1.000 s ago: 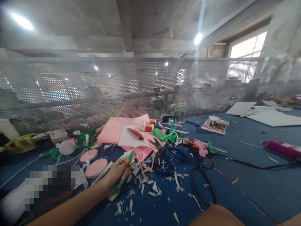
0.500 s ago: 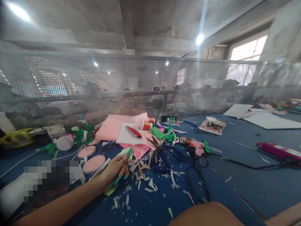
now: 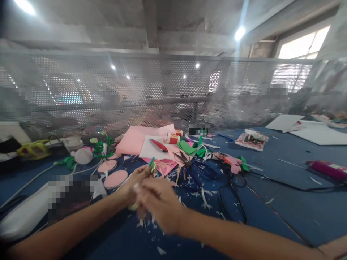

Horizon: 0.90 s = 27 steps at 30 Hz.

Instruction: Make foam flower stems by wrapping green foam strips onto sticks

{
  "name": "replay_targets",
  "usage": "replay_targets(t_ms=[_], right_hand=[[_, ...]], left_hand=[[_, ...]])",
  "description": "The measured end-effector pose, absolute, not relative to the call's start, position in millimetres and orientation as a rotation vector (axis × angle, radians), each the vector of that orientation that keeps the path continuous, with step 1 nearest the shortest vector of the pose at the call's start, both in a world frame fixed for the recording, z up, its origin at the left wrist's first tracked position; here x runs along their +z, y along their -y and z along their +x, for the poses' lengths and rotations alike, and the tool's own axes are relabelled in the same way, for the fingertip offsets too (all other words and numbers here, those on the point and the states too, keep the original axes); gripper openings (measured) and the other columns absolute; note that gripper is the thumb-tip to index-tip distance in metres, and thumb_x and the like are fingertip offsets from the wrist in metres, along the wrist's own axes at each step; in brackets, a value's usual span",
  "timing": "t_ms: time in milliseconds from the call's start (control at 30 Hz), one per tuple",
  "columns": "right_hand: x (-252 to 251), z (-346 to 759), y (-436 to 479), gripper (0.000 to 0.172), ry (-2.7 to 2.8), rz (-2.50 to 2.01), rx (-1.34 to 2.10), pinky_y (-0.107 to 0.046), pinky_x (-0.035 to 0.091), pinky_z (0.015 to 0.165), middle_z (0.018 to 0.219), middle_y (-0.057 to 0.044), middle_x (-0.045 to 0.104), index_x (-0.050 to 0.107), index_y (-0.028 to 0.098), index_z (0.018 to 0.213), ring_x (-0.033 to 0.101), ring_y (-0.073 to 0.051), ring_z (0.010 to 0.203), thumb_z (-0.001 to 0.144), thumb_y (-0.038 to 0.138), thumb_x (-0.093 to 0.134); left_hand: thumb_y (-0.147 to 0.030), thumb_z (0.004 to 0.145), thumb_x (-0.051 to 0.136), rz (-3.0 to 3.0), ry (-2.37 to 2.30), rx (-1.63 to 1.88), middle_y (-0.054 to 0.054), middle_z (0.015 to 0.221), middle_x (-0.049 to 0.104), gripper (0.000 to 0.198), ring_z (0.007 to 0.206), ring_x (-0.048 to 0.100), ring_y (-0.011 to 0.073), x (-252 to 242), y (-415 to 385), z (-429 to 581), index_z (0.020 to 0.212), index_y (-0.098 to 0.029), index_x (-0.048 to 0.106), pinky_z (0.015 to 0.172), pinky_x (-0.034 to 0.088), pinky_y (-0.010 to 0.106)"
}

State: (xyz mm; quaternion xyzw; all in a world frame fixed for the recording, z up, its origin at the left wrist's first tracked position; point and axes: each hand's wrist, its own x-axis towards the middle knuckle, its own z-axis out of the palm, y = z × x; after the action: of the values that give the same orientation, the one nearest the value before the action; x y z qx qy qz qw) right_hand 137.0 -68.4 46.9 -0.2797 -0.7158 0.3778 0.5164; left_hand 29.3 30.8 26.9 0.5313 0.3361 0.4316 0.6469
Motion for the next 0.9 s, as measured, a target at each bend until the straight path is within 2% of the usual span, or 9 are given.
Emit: replay_targets(t_ms=[133, 267, 333, 433, 533, 667, 767, 900], right_hand=[[35.8, 169.4, 32.8, 0.037, 1.510, -0.857, 0.542, -0.025, 0.035, 0.050, 0.052, 0.002, 0.044, 0.046, 0.019, 0.060, 0.042, -0.011, 0.049, 0.090, 0.039, 0.039], [23.3, 174.4, 26.3, 0.025, 1.417, -0.969, 0.485, -0.026, 0.040, 0.062, 0.071, -0.001, 0.052, 0.050, 0.019, 0.076, 0.050, -0.014, 0.066, 0.089, 0.038, 0.041], [21.6, 172.7, 26.0, 0.024, 1.432, -1.005, 0.574, -0.027, 0.040, 0.063, 0.076, -0.001, 0.053, 0.050, 0.019, 0.083, 0.051, -0.015, 0.070, 0.089, 0.041, 0.042], [21.4, 172.0, 24.7, 0.030, 1.456, -1.048, 0.649, -0.026, 0.039, 0.057, 0.069, 0.000, 0.050, 0.047, 0.019, 0.076, 0.049, -0.014, 0.062, 0.089, 0.045, 0.039], [20.1, 173.5, 23.5, 0.036, 1.539, -1.068, 0.518, -0.026, 0.035, 0.054, 0.059, 0.002, 0.044, 0.041, 0.020, 0.065, 0.043, -0.013, 0.056, 0.091, 0.045, 0.035], [14.4, 172.5, 24.4, 0.035, 1.664, -1.098, 0.333, -0.026, 0.032, 0.055, 0.059, 0.002, 0.041, 0.035, 0.020, 0.063, 0.042, -0.013, 0.057, 0.093, 0.038, 0.032], [9.7, 168.8, 26.6, 0.034, 1.669, -1.118, 0.337, -0.026, 0.031, 0.052, 0.058, 0.003, 0.040, 0.034, 0.021, 0.064, 0.041, -0.012, 0.055, 0.094, 0.036, 0.031], [5.6, 164.1, 28.8, 0.034, 1.627, -1.123, 0.410, -0.025, 0.030, 0.048, 0.055, 0.004, 0.037, 0.033, 0.021, 0.064, 0.040, -0.011, 0.050, 0.094, 0.037, 0.030]], left_hand=[[-0.045, 0.058, 0.074, 1.128, -0.755, 1.019, -0.001, 0.057, 0.061, 0.038, 0.051, 0.056, 0.0104, 32.5, -26.8, 30.3, 0.070, -0.013, 0.060, 0.048, 0.042, 0.019], [-0.042, 0.054, 0.077, 1.097, -0.742, 1.142, 0.001, 0.069, 0.064, 0.038, 0.064, 0.058, 0.0115, 27.1, -30.0, 31.5, 0.074, -0.013, 0.066, 0.060, 0.045, 0.020], [-0.043, 0.057, 0.075, 1.152, -0.732, 1.136, 0.002, 0.069, 0.064, 0.037, 0.064, 0.056, 0.0116, 23.6, -31.5, 31.4, 0.076, -0.012, 0.067, 0.061, 0.044, 0.021], [-0.044, 0.063, 0.071, 1.313, -0.717, 1.088, 0.002, 0.068, 0.063, 0.034, 0.064, 0.054, 0.0124, 22.9, -29.4, 30.5, 0.073, -0.012, 0.065, 0.060, 0.042, 0.021], [-0.045, 0.066, 0.068, 1.447, -0.760, 1.095, -0.001, 0.060, 0.058, 0.033, 0.057, 0.050, 0.0098, 27.4, -22.3, 30.9, 0.063, -0.013, 0.060, 0.053, 0.038, 0.019], [-0.050, 0.069, 0.063, 1.469, -0.770, 1.003, -0.004, 0.047, 0.051, 0.038, 0.042, 0.042, 0.0068, 28.7, -11.8, 34.6, 0.059, -0.014, 0.054, 0.043, 0.031, 0.019], [-0.055, 0.071, 0.058, 1.449, -0.761, 0.917, -0.004, 0.041, 0.048, 0.041, 0.035, 0.039, 0.0074, 20.5, -6.8, 37.6, 0.063, -0.015, 0.052, 0.039, 0.028, 0.020], [-0.058, 0.073, 0.054, 1.478, -0.740, 0.901, -0.004, 0.041, 0.049, 0.042, 0.035, 0.040, 0.0082, 7.7, -4.5, 39.7, 0.064, -0.016, 0.050, 0.039, 0.029, 0.021]])
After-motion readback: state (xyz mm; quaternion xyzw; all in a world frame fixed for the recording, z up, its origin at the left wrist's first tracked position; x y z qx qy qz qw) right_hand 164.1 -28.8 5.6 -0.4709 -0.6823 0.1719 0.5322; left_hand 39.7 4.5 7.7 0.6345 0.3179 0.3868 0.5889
